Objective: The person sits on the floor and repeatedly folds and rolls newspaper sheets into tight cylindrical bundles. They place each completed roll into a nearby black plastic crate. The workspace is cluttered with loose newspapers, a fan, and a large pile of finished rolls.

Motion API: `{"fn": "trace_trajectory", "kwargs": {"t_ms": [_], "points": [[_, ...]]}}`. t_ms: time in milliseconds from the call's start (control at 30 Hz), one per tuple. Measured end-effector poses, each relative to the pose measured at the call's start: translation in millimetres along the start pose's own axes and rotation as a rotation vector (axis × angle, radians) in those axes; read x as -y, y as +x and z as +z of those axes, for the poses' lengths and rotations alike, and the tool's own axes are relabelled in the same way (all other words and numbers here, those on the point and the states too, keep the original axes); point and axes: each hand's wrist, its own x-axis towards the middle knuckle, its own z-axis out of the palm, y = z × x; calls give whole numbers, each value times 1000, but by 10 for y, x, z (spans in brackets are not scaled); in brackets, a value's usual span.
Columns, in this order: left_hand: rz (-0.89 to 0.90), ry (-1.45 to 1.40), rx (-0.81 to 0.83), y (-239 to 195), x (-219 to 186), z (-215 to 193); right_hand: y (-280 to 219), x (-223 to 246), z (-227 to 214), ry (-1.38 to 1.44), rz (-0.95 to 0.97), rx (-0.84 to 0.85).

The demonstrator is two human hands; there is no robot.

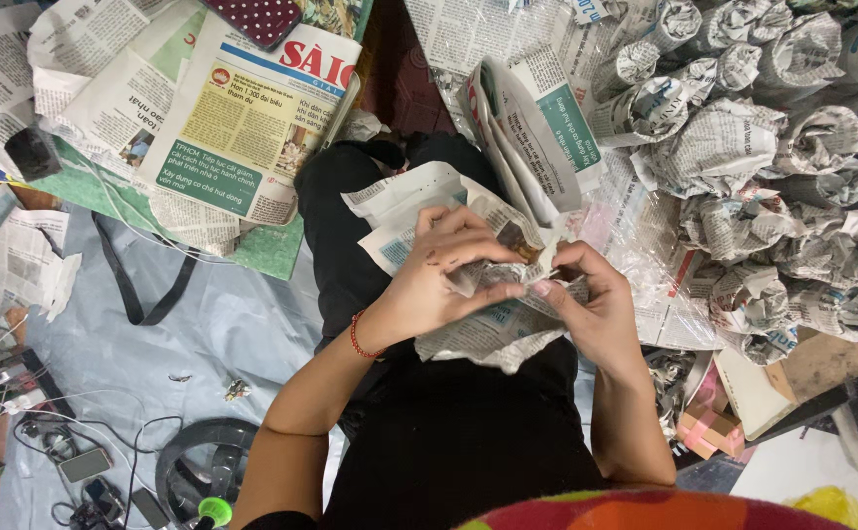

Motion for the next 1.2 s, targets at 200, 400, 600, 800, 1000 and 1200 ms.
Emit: {"fn": "trace_trajectory", "kwargs": {"t_ms": [200,400,600,800,1000,1200], "points": [[-4,-80,-48,-52,199,66,-13,-63,-1,55,4,-74],[-31,-71,-42,-27,98,22,15,70,32,-19,-64,-47],[10,32,-29,95,-43,29,43,179,100,-75,-140,-63],[-18,8,-64,61,48,90,8,165,157,-2,-220,-134],[-73,28,-93,45,81,148,103,252,158,-513,-605,-216],[38,49,-73,71,33,100,81,482,171,-692,-545,-213]]}}
